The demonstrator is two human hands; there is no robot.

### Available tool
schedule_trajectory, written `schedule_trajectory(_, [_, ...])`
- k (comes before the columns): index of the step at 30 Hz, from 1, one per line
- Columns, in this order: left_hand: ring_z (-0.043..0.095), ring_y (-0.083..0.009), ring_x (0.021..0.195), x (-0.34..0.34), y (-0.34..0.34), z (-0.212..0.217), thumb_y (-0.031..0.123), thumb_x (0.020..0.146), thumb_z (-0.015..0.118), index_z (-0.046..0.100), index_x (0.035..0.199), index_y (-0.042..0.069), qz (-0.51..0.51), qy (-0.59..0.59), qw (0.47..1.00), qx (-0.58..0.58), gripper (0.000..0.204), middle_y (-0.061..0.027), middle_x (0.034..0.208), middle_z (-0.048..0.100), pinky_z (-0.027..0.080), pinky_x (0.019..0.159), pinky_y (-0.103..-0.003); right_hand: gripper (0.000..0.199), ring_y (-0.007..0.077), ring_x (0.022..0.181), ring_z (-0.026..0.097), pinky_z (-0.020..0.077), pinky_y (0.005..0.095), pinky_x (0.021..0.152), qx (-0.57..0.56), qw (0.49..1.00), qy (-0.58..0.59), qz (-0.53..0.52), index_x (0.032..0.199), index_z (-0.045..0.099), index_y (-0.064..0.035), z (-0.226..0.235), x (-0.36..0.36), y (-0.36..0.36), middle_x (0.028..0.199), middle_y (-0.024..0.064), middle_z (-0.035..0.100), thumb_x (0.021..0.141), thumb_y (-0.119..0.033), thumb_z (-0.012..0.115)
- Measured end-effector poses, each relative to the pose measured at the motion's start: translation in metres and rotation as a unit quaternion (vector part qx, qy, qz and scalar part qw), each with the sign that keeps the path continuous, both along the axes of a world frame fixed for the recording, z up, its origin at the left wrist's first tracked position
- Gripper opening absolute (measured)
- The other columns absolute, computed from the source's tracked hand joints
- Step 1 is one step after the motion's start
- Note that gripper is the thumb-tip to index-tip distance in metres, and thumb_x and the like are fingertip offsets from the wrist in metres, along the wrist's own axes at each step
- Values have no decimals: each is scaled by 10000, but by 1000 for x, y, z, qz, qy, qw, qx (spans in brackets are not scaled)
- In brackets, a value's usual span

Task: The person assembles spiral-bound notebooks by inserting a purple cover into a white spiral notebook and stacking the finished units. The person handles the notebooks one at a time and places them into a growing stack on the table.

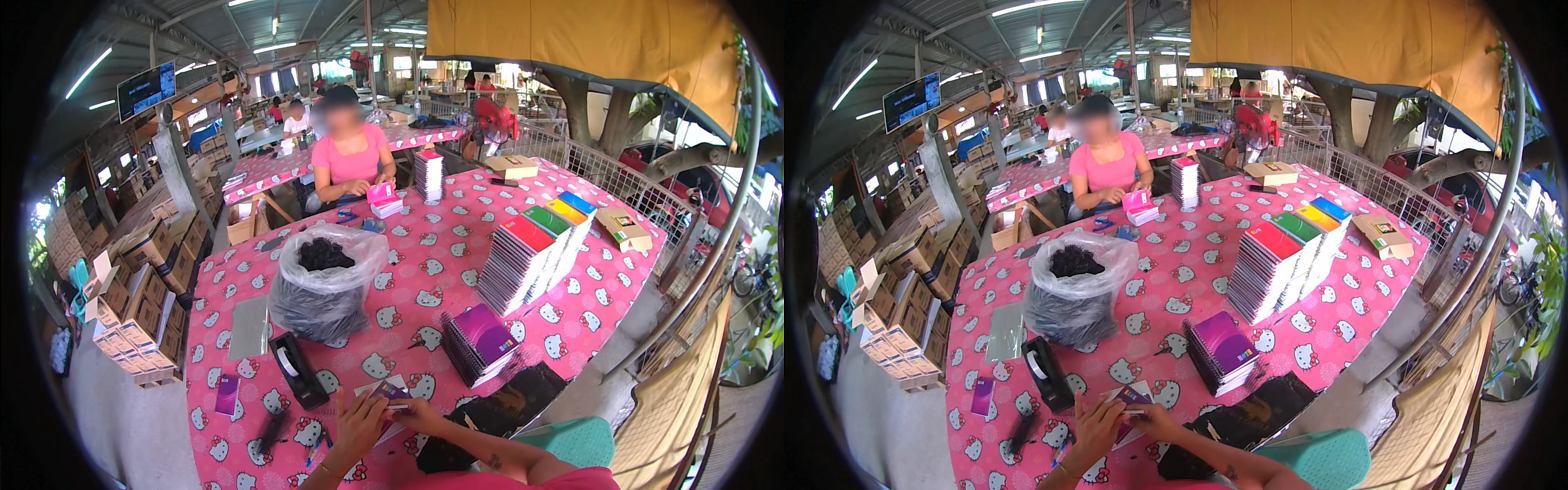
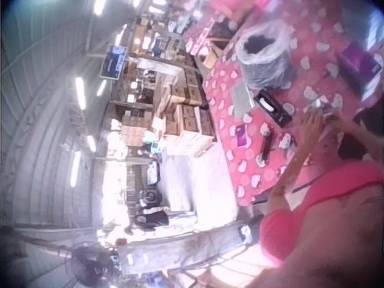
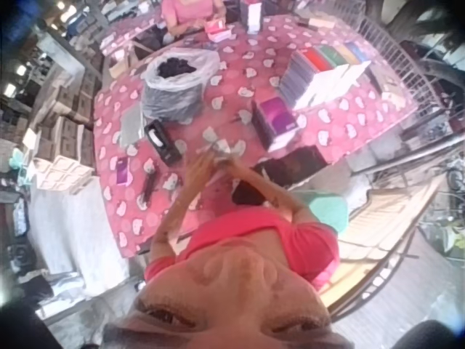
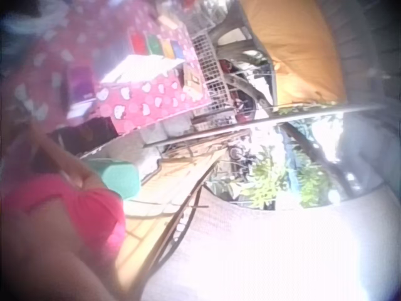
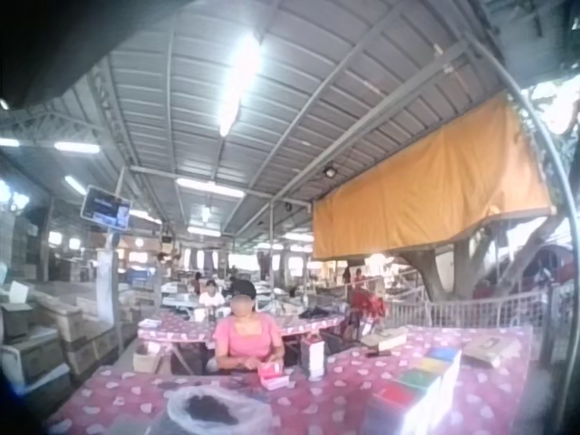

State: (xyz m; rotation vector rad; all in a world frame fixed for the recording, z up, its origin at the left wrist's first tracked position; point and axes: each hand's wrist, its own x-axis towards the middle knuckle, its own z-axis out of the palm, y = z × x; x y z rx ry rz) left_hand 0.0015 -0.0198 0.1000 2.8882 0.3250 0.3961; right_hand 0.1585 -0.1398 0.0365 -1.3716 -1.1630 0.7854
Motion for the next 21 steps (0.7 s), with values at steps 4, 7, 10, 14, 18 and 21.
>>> schedule_trajectory(4, [322, -405, 1431, -4, -33, -49, 533, 982, 459, 447, 1404, -25, 51, -114, 987, 102, 699, -209, 1474, 431, 120, 1141, -677, 306, 57, 798, 559, 497, 257, 713, -51, 997, 57, -16, 1247, 653, -36, 17, -8, 1, 879, 7, 680, 947, -90, 651])
schedule_trajectory(7, [303, -418, 1439, -2, -42, -49, 579, 977, 432, 421, 1422, -40, 50, -118, 989, 70, 763, -236, 1505, 388, 108, 1145, -674, 305, 70, 826, 583, 520, 270, 736, 26, 983, 181, -24, 1236, 647, -9, 9, -11, 3, 918, 21, 688, 938, -78, 654])
schedule_trajectory(10, [290, -422, 1447, 8, -30, -18, 607, 970, 415, 406, 1429, -53, 56, -106, 992, 50, 804, -249, 1530, 355, 112, 1149, -662, 277, 89, 866, 613, 543, 287, 782, -59, 995, 79, -1, 1211, 636, 19, 24, -3, 3, 963, 38, 697, 945, -60, 633])
schedule_trajectory(14, [272, -423, 1458, -1, -49, -40, 614, 968, 402, 395, 1437, -60, 3, -123, 991, 54, 822, -260, 1535, 347, 116, 1160, -634, 273, 96, 883, 627, 540, 284, 794, -13, 986, 166, -10, 1207, 624, 32, 31, -3, 2, 1002, 40, 700, 950, -59, 615])
schedule_trajectory(18, [331, -404, 1436, 17, -33, -5, 609, 964, 420, 424, 1439, -29, 69, -129, 988, 41, 796, -248, 1508, 399, 118, 1163, -620, 326, 81, 880, 612, 524, 272, 778, -29, 990, 134, 6, 1246, 614, 35, 17, -1, 6, 1013, 43, 704, 930, -47, 621])
schedule_trajectory(21, [397, -354, 1408, 7, -37, -19, 545, 965, 479, 471, 1419, 7, 51, -140, 988, 42, 704, -211, 1460, 477, 122, 1159, -624, 293, 85, 906, 594, 514, 280, 797, -22, 994, 103, -2, 1215, 622, 29, 22, 3, 6, 1011, 33, 688, 930, -37, 621])
